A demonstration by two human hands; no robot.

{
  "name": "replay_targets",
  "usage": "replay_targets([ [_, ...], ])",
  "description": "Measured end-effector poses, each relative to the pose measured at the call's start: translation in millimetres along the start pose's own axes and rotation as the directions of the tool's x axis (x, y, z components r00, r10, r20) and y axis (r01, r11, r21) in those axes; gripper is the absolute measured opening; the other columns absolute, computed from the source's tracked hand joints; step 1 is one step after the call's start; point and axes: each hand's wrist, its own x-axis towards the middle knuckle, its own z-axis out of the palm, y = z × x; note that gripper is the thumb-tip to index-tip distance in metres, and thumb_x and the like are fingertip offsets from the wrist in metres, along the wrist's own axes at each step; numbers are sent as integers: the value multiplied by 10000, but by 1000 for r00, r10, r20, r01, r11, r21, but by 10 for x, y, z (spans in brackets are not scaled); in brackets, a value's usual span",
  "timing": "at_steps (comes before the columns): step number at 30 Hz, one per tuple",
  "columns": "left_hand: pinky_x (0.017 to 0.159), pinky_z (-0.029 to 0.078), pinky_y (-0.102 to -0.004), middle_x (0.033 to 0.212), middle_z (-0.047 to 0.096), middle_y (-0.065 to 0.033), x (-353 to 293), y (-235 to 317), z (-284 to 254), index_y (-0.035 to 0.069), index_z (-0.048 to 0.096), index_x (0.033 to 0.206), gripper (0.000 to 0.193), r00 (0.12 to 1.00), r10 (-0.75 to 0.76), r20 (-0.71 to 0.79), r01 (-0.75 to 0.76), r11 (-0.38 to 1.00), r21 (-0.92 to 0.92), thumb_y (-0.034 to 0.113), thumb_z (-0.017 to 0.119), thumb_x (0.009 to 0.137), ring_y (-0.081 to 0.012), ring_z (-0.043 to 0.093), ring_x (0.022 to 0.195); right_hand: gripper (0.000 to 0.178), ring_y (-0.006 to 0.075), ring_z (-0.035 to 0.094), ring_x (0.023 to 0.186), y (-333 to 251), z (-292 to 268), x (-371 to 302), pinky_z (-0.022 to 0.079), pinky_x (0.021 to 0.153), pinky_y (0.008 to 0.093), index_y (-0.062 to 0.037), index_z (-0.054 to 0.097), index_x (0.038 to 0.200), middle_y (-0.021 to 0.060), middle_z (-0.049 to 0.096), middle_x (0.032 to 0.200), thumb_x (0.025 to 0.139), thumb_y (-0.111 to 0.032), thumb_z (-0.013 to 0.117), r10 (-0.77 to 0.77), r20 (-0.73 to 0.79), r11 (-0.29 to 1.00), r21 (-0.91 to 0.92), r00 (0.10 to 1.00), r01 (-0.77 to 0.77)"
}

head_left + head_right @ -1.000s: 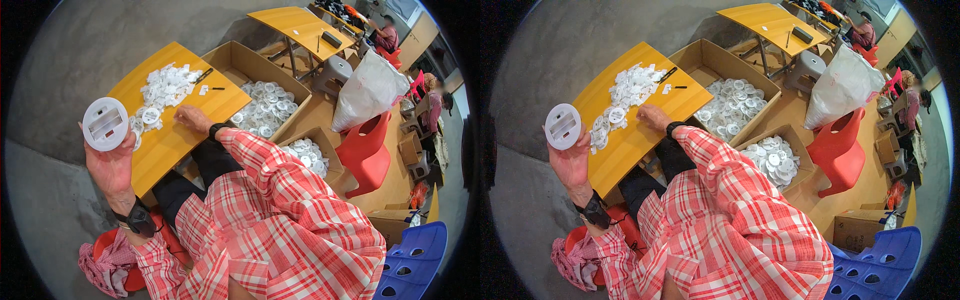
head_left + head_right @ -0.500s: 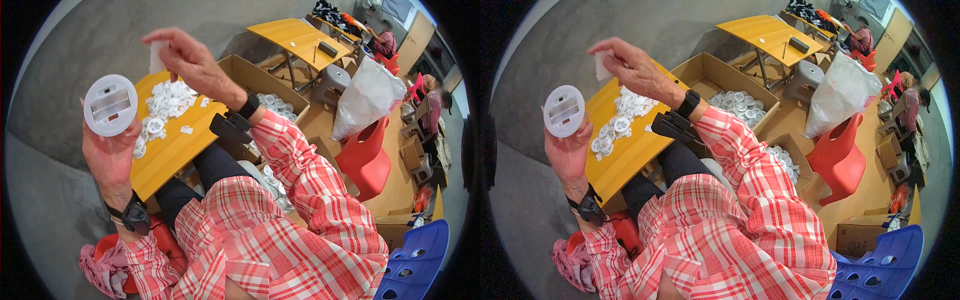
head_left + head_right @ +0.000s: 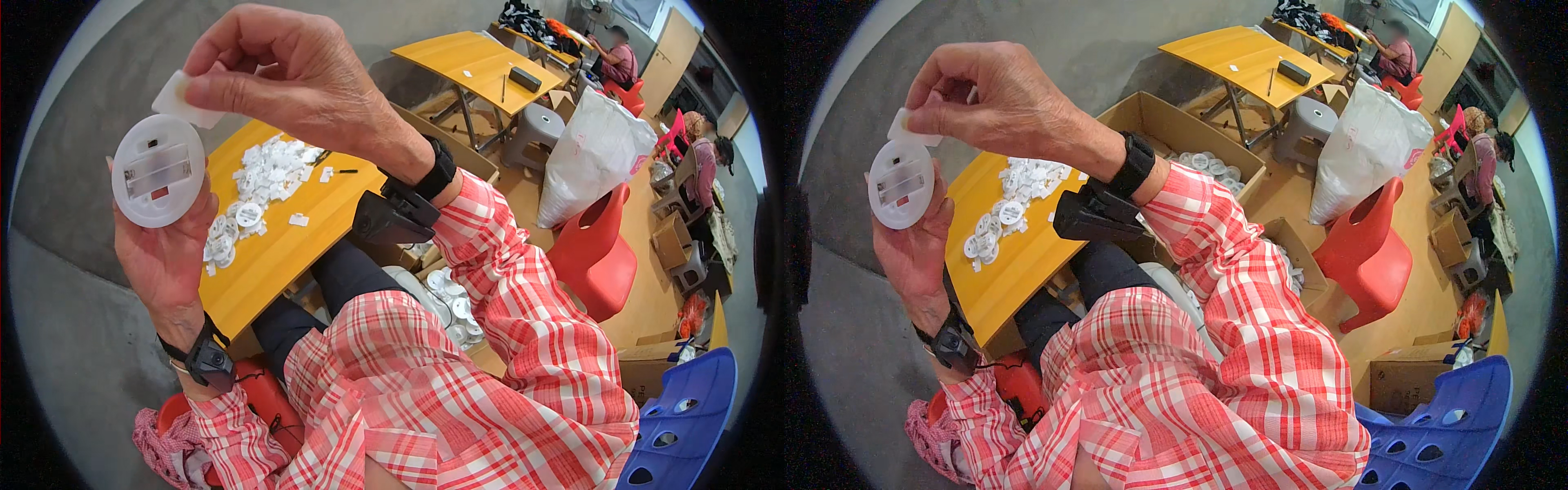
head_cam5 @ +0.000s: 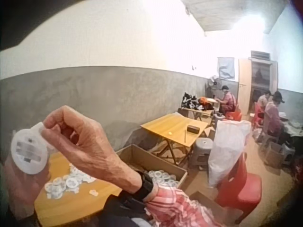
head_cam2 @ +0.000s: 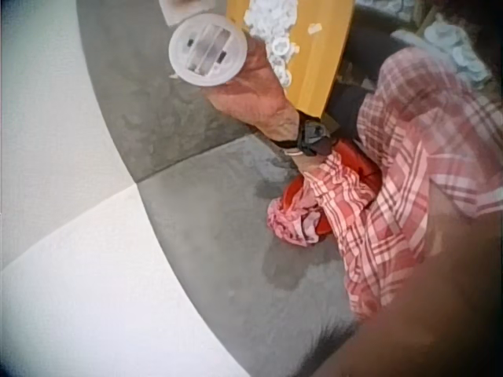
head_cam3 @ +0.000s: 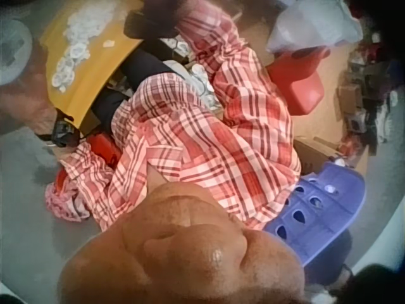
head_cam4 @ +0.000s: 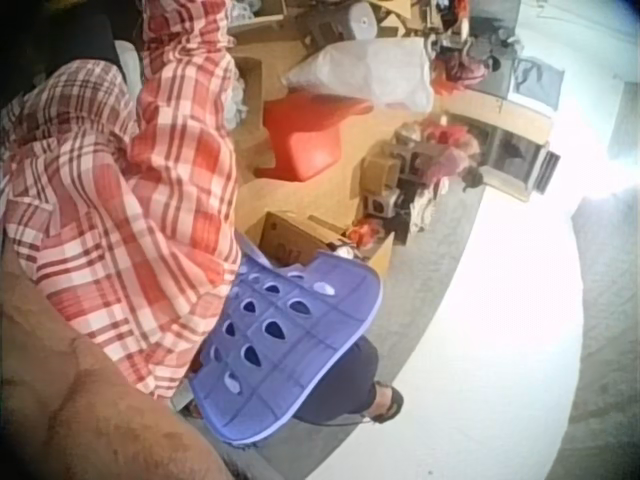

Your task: Insert a small white plastic component into a circular white plastic housing.

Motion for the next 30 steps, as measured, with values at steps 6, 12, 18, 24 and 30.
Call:
replay_targets([
  [6, 696, 564, -393, 1191, 546, -176, 56, -90, -125, 58, 471, 1229, 442, 999, -5, -46, 5, 1000, 7, 390, 423, 942, -306, 591, 1023, 163, 35, 555, 709, 37, 36, -38, 461, 636, 179, -8, 635, 895, 0, 623, 770, 786, -106, 707, 11, 122, 999, -36, 993, -6],
  [12, 766, 539, -384, 1193, 547, -157, 135, -49, -136, 43, 460, 1236, 402, 975, -76, 209, 94, 992, -78, 331, 392, 963, -284, 586, 1028, 116, 163, 641, 758, -104, 71, 27, 528, 650, 265, -62, 677, 877, 65, 667, 821, 780, -126, 694, -32, 125, 994, -96, 992, 44],
  [18, 746, 528, -364, 1202, 543, -150, 96, -217, 0, 42, 460, 1239, 381, 993, -60, 106, 71, 992, -109, 299, 371, 971, -266, 580, 1018, 156, 193, 656, 781, -68, 40, 10, 540, 681, 290, -54, 669, 917, 86, 667, 844, 787, -139, 684, -39, 142, 988, -145, 989, 60],
  [24, 757, 524, -378, 1217, 530, -150, 111, -246, -104, 40, 463, 1240, 377, 985, -57, 163, 86, 980, -179, 285, 365, 971, -277, 568, 1036, 184, 191, 660, 783, -31, 73, 26, 538, 702, 282, -40, 669, 916, 99, 669, 851, 786, -169, 682, 42, 143, 976, -219, 989, -10],
  [30, 767, 524, -381, 1221, 523, -137, 100, -248, -264, 53, 463, 1239, 374, 992, -66, 106, 83, 982, -171, 295, 383, 966, -274, 554, 1059, 171, 176, 660, 781, 33, 83, 41, 535, 705, 274, -41, 677, 908, 94, 675, 843, 787, -161, 678, 10, 166, 978, -208, 986, 25],
])
